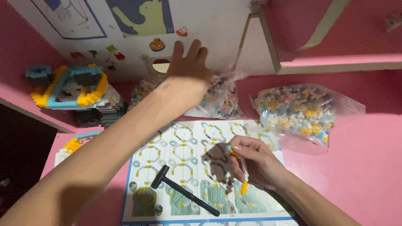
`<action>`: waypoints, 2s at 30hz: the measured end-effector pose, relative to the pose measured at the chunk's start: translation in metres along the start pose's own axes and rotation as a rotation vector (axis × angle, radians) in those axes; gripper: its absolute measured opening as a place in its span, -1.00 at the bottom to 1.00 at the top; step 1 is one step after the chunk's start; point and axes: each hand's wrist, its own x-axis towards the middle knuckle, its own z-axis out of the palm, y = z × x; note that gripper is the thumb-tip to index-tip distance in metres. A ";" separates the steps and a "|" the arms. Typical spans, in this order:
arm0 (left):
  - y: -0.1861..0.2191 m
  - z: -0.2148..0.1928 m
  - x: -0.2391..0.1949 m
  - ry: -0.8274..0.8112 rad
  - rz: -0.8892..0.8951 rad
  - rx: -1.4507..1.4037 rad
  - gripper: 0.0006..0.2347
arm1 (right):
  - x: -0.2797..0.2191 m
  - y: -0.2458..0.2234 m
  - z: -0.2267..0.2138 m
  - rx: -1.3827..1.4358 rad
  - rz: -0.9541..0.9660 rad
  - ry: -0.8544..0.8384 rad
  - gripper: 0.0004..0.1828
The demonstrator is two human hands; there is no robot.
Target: Assembling a complex model using small interlocking plastic blocks while following a printed instruction sheet.
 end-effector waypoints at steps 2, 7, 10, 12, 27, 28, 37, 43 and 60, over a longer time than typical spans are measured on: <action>0.003 -0.011 0.002 -0.222 -0.056 -0.074 -0.75 | -0.001 0.001 -0.001 0.023 0.003 0.017 -0.74; -0.002 0.008 0.003 -0.231 -0.038 -0.117 -0.71 | -0.002 0.001 -0.003 0.006 -0.002 -0.034 -0.77; 0.000 0.016 0.001 -0.174 -0.020 -0.111 -0.80 | -0.002 0.004 -0.005 0.023 0.009 -0.012 -0.79; -0.001 0.013 0.000 -0.191 -0.009 -0.128 -0.83 | -0.003 0.003 -0.006 -0.007 0.000 -0.024 -0.78; 0.003 -0.019 -0.006 -0.476 -0.083 -0.359 -0.93 | -0.004 0.002 -0.002 -0.032 -0.010 -0.043 -0.80; 0.004 -0.019 -0.007 -0.470 -0.056 -0.333 -0.95 | -0.004 0.003 -0.003 -0.033 0.001 -0.030 -0.81; -0.003 -0.005 -0.017 -0.315 0.069 -0.385 -0.92 | -0.006 0.000 0.000 -0.049 0.011 -0.023 -0.81; -0.014 0.034 -0.014 -0.022 0.123 -0.431 -0.81 | -0.007 0.001 0.001 -0.080 0.002 -0.013 -0.81; 0.033 0.014 -0.106 1.132 0.252 -0.303 -0.92 | -0.007 0.000 -0.001 0.075 0.056 -0.070 -0.82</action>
